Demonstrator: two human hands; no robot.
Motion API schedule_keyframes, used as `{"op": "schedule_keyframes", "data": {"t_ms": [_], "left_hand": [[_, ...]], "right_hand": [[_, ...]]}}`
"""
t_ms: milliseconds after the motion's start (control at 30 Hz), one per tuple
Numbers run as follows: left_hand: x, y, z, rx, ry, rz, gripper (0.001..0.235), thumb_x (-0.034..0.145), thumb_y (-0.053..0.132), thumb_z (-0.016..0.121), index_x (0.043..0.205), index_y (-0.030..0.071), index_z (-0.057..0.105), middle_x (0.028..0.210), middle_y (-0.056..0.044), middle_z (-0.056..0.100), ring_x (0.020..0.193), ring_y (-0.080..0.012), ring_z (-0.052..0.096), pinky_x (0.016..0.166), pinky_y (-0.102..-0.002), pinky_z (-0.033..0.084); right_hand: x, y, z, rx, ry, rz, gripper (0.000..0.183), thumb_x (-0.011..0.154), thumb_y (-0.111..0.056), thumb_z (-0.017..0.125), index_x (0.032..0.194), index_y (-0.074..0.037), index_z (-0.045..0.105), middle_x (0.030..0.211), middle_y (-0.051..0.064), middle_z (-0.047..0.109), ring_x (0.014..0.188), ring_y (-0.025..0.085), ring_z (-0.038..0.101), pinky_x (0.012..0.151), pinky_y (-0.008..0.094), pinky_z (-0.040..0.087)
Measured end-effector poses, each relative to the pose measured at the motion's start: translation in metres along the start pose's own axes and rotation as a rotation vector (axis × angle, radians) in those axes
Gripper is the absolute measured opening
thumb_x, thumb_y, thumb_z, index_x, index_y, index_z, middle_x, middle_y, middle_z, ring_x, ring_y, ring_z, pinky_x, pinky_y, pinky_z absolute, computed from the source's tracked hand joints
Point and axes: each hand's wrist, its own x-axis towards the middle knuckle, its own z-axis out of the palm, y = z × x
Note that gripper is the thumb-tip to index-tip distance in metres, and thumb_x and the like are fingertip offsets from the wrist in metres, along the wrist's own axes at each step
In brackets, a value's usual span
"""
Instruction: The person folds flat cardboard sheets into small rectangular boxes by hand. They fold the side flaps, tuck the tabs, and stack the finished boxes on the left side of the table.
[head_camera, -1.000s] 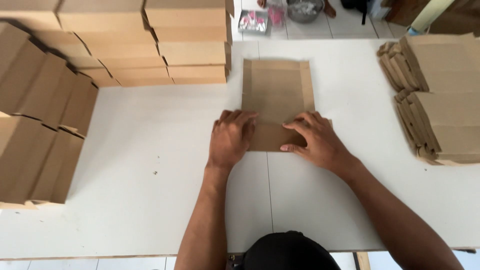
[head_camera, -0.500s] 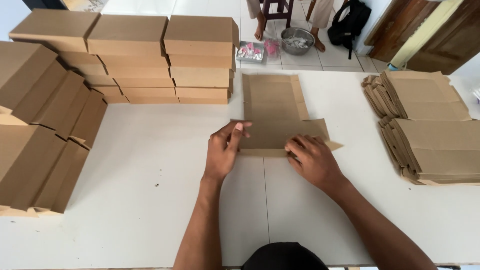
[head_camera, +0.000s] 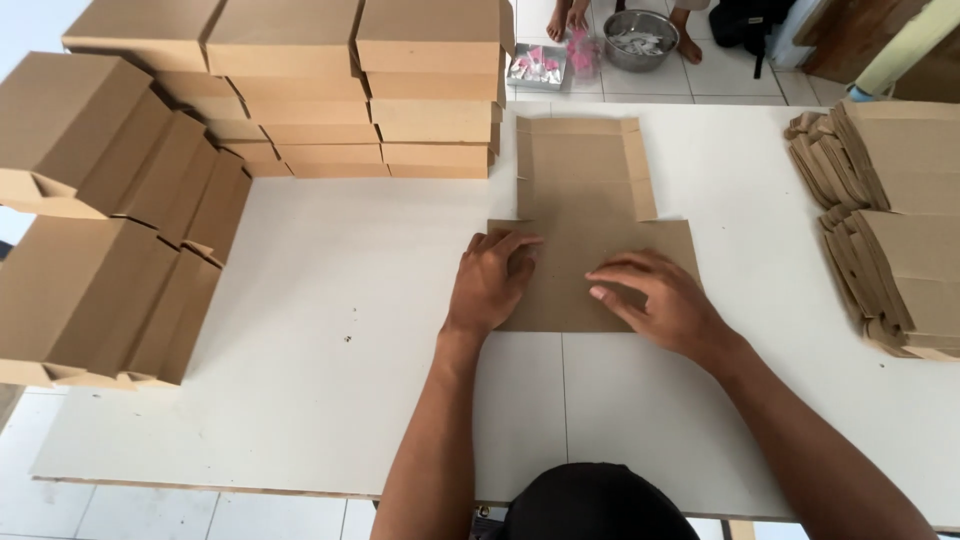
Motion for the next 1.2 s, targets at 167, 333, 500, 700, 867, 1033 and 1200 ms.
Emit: {"op": "schedule_keyframes", "data": {"t_ms": [167,333,500,700,867,1033,1200], "left_hand": [[-0.002,0.019,-0.007,0.041,-0.007,-0.043,0.028,0.078,0.007,0.054,0.106,0.012,0.056,0.101,-0.014,0.056,0.096,-0.0305,0.056,0.082,-0.041,0.045],[-0.006,0.01,-0.006,0.157,-0.03,-0.202,0.018,0.082,0.016,0.049,0.097,0.017,0.059,0.078,-0.004,0.063,0.075,-0.0247,0.063,0.069,-0.038,0.051],[-0.002,-0.002,0.01,0.326,-0.097,-0.264,0.024,0.078,0.03,0.048,0.099,0.022,0.056,0.068,-0.007,0.064,0.068,-0.0273,0.064,0.063,-0.039,0.052],[0.002,0.003,0.014,0.298,-0.064,-0.446,0.04,0.079,0.033,0.047,0.113,0.013,0.051,0.081,-0.017,0.063,0.081,-0.0334,0.062,0.069,-0.043,0.051],[-0.001,0.002,0.022,0.345,-0.078,-0.374,0.031,0.08,0.028,0.047,0.107,0.014,0.055,0.078,-0.013,0.064,0.075,-0.0291,0.063,0.064,-0.039,0.052],[-0.005,0.018,0.012,0.256,-0.079,-0.319,0.03,0.081,0.026,0.046,0.107,0.014,0.053,0.084,-0.01,0.064,0.076,-0.027,0.063,0.064,-0.04,0.052],[-0.005,0.023,0.014,0.361,-0.01,-0.124,0.033,0.081,0.036,0.047,0.1,0.012,0.058,0.097,-0.006,0.051,0.096,-0.021,0.052,0.077,-0.035,0.046]], "right_hand": [[0.001,0.024,0.001,-0.369,-0.181,0.232,0.037,0.084,-0.044,0.038,0.117,-0.03,0.048,0.125,0.009,0.039,0.115,0.035,0.039,0.09,0.053,0.034],[-0.004,0.012,-0.004,-0.443,-0.195,0.263,0.033,0.086,-0.043,0.036,0.105,-0.028,0.058,0.098,0.004,0.058,0.098,0.025,0.056,0.083,0.039,0.045],[-0.006,0.022,0.003,-0.2,-0.017,0.313,0.022,0.082,-0.022,0.049,0.099,-0.021,0.063,0.044,0.008,0.058,0.038,0.018,0.054,0.044,0.027,0.045],[-0.007,0.057,0.017,-0.5,0.387,0.424,0.026,0.083,-0.03,0.057,0.101,-0.012,0.056,0.072,0.004,0.055,0.068,0.02,0.058,0.052,0.036,0.053],[-0.008,0.059,0.02,-0.3,0.3,0.575,0.027,0.086,-0.034,0.051,0.097,-0.01,0.059,0.078,0.008,0.058,0.074,0.023,0.06,0.059,0.036,0.052],[-0.003,0.048,0.032,-0.166,0.387,0.282,0.023,0.087,-0.023,0.054,0.102,-0.006,0.058,0.089,0.013,0.06,0.087,0.03,0.058,0.07,0.039,0.049],[0.004,0.035,0.039,-0.308,0.257,0.072,0.034,0.081,-0.019,0.054,0.11,-0.002,0.054,0.101,0.02,0.058,0.099,0.035,0.053,0.082,0.045,0.045]]}}
